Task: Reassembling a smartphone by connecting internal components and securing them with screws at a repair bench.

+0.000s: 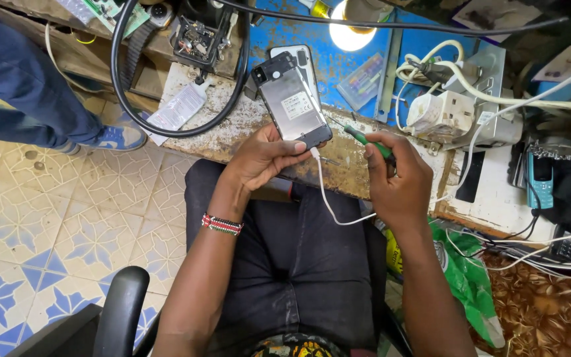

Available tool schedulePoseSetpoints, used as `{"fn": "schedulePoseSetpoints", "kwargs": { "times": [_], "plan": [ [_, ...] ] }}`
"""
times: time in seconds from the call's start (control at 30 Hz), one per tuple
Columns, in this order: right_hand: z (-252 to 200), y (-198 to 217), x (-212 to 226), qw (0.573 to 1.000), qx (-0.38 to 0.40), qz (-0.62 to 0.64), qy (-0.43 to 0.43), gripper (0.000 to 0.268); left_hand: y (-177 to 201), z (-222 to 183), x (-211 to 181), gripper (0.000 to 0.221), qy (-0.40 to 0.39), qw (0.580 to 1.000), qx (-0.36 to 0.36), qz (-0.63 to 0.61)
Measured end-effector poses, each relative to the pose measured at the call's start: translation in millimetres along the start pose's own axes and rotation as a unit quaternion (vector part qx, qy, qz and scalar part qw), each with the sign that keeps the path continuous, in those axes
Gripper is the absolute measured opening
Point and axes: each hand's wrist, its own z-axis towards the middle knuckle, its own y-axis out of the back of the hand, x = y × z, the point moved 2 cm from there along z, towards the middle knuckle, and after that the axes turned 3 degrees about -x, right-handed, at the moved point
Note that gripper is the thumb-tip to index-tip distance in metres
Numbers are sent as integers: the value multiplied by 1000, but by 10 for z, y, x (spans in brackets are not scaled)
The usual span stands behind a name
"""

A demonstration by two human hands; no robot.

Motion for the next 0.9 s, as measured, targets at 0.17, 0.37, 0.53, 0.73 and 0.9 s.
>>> {"fn": "schedulePoseSetpoints", "kwargs": {
  "times": [0.17,0.37,0.53,0.73,0.9],
  "plan": [
    [-189,-224,-413,996,8,-82,-15,28,7,-174,16,48,-25,999,-4,48],
    [-451,-427,-752,975,54,-206,59,34,-54,-607,152,57,-73,987,-43,137],
    [-476,-296,-570,976,56,-202,61,32,-227,-911,275,59,-88,981,-47,166],
    [-933,115,340,993,51,103,39,70,-203,-1313,678,50,-110,977,-65,173],
    [-1390,32,564,996,-15,79,35,96,-342,-1578,842,42,-121,974,-71,179]
  ]
}}
